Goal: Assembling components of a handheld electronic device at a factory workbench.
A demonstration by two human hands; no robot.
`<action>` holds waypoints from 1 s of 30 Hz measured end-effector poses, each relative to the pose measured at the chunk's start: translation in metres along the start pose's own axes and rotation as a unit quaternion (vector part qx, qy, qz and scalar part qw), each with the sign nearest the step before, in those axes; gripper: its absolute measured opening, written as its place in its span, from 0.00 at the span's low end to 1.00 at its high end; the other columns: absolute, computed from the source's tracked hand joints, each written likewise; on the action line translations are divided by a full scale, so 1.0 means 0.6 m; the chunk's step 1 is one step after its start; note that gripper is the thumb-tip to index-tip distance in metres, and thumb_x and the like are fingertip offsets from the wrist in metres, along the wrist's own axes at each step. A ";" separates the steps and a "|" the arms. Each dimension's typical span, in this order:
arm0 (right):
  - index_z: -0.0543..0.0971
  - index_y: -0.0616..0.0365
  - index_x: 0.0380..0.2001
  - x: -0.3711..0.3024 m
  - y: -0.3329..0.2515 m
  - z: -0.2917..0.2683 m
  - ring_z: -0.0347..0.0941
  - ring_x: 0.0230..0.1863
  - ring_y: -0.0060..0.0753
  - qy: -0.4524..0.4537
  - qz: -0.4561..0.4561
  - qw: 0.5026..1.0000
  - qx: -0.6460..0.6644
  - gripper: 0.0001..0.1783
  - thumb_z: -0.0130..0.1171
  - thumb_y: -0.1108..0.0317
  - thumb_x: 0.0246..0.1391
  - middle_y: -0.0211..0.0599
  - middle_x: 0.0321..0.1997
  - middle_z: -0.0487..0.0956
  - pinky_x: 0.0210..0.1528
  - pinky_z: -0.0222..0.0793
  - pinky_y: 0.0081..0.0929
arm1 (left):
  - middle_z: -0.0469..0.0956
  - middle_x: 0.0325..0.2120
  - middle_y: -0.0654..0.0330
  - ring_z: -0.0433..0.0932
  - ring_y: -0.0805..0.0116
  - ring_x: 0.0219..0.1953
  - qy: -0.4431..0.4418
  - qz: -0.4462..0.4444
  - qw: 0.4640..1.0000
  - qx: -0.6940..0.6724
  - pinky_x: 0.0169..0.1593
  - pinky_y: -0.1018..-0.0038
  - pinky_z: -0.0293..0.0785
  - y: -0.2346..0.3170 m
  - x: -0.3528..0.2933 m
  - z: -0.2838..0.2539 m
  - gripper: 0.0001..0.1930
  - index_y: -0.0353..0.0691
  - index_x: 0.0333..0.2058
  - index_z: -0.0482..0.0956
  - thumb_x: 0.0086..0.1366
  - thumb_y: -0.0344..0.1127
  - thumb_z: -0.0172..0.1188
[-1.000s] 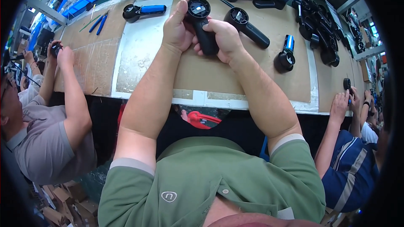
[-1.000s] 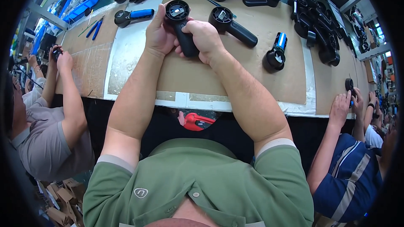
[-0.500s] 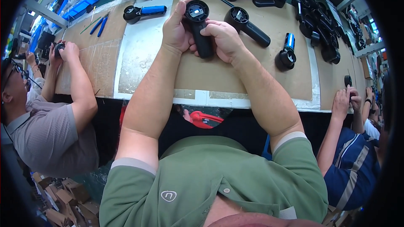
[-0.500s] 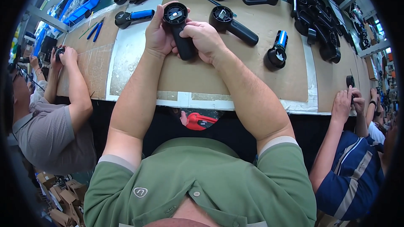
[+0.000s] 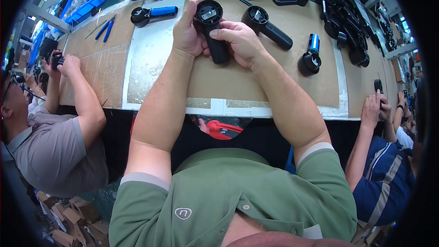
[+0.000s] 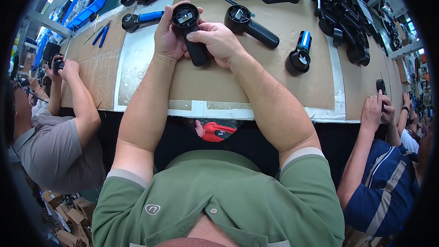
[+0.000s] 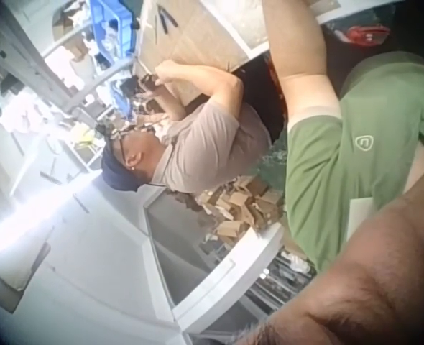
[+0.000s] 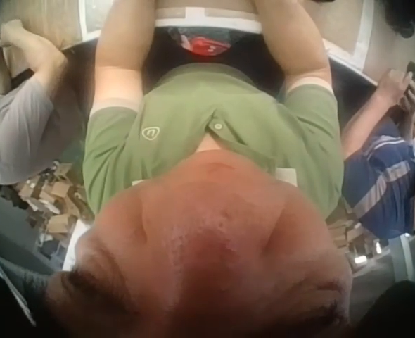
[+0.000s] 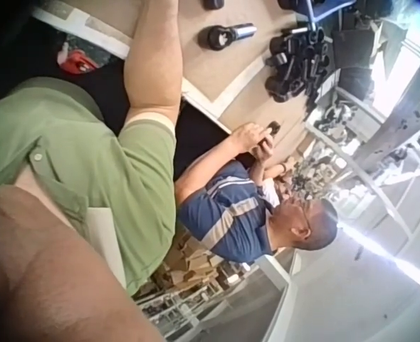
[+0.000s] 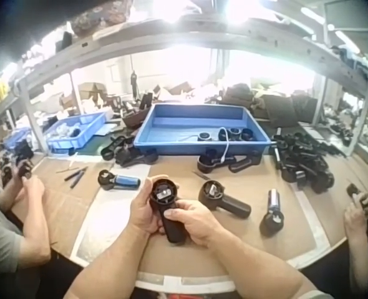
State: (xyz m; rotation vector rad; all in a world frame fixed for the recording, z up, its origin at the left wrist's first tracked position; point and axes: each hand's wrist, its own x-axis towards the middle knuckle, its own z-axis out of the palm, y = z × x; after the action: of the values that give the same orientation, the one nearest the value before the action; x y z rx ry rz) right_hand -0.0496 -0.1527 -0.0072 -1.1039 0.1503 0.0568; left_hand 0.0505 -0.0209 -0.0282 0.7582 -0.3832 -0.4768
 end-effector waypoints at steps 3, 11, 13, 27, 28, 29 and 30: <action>0.79 0.74 0.56 0.000 0.000 -0.002 0.86 0.32 0.43 -0.005 0.001 1.000 -0.003 0.20 0.63 0.75 0.64 0.54 0.38 0.86 0.38 0.87 0.32 | 0.86 0.42 0.49 0.87 0.60 0.40 -0.005 0.001 1.000 0.009 0.45 0.69 0.86 0.000 0.001 -0.001 0.28 0.41 0.58 0.80 0.79 0.62 0.57; 0.79 0.74 0.57 -0.002 -0.002 0.000 0.86 0.32 0.43 0.006 0.003 1.000 -0.008 0.20 0.63 0.75 0.64 0.54 0.37 0.86 0.38 0.87 0.32 | 0.86 0.42 0.49 0.87 0.60 0.41 -0.007 0.008 1.000 0.010 0.46 0.68 0.86 -0.001 0.001 -0.001 0.29 0.41 0.58 0.80 0.79 0.63 0.57; 0.79 0.74 0.57 -0.002 -0.002 0.000 0.86 0.32 0.43 0.006 0.003 1.000 -0.007 0.21 0.63 0.75 0.63 0.54 0.37 0.86 0.38 0.87 0.32 | 0.86 0.42 0.49 0.87 0.60 0.41 -0.006 0.008 1.000 0.014 0.46 0.68 0.86 -0.001 0.001 -0.002 0.29 0.42 0.58 0.80 0.79 0.63 0.57; 0.79 0.73 0.57 -0.002 -0.002 0.003 0.86 0.32 0.43 0.004 0.007 1.000 0.001 0.21 0.64 0.75 0.64 0.54 0.37 0.86 0.38 0.87 0.32 | 0.86 0.43 0.49 0.87 0.59 0.42 -0.015 0.017 1.000 0.010 0.47 0.68 0.87 0.001 -0.001 0.000 0.29 0.42 0.58 0.80 0.80 0.63 0.56; 0.79 0.73 0.57 -0.002 -0.001 0.002 0.86 0.32 0.43 0.004 0.007 1.000 0.001 0.21 0.64 0.75 0.64 0.54 0.37 0.86 0.38 0.87 0.32 | 0.86 0.43 0.49 0.87 0.59 0.42 -0.015 0.017 1.000 0.010 0.47 0.68 0.87 0.000 0.000 0.000 0.29 0.42 0.58 0.80 0.80 0.63 0.56; 0.79 0.73 0.57 -0.002 -0.002 0.001 0.86 0.32 0.43 0.002 0.007 1.000 0.000 0.21 0.64 0.75 0.64 0.54 0.37 0.86 0.38 0.87 0.32 | 0.86 0.43 0.49 0.87 0.59 0.42 -0.014 0.016 1.000 0.009 0.47 0.68 0.87 0.000 0.000 0.000 0.29 0.42 0.58 0.80 0.80 0.63 0.56; 0.79 0.73 0.57 -0.002 -0.002 0.000 0.86 0.32 0.43 0.000 0.006 1.000 -0.001 0.21 0.64 0.75 0.64 0.54 0.37 0.86 0.38 0.87 0.32 | 0.86 0.43 0.49 0.87 0.59 0.42 -0.014 0.015 1.000 0.008 0.47 0.68 0.87 -0.001 0.000 0.000 0.29 0.42 0.58 0.80 0.79 0.64 0.56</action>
State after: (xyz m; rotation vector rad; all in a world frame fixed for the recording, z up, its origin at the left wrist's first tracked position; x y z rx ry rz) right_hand -0.0508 -0.1534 -0.0062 -1.1055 0.1561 0.0679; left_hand 0.0505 -0.0212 -0.0285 0.7619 -0.4239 -0.4570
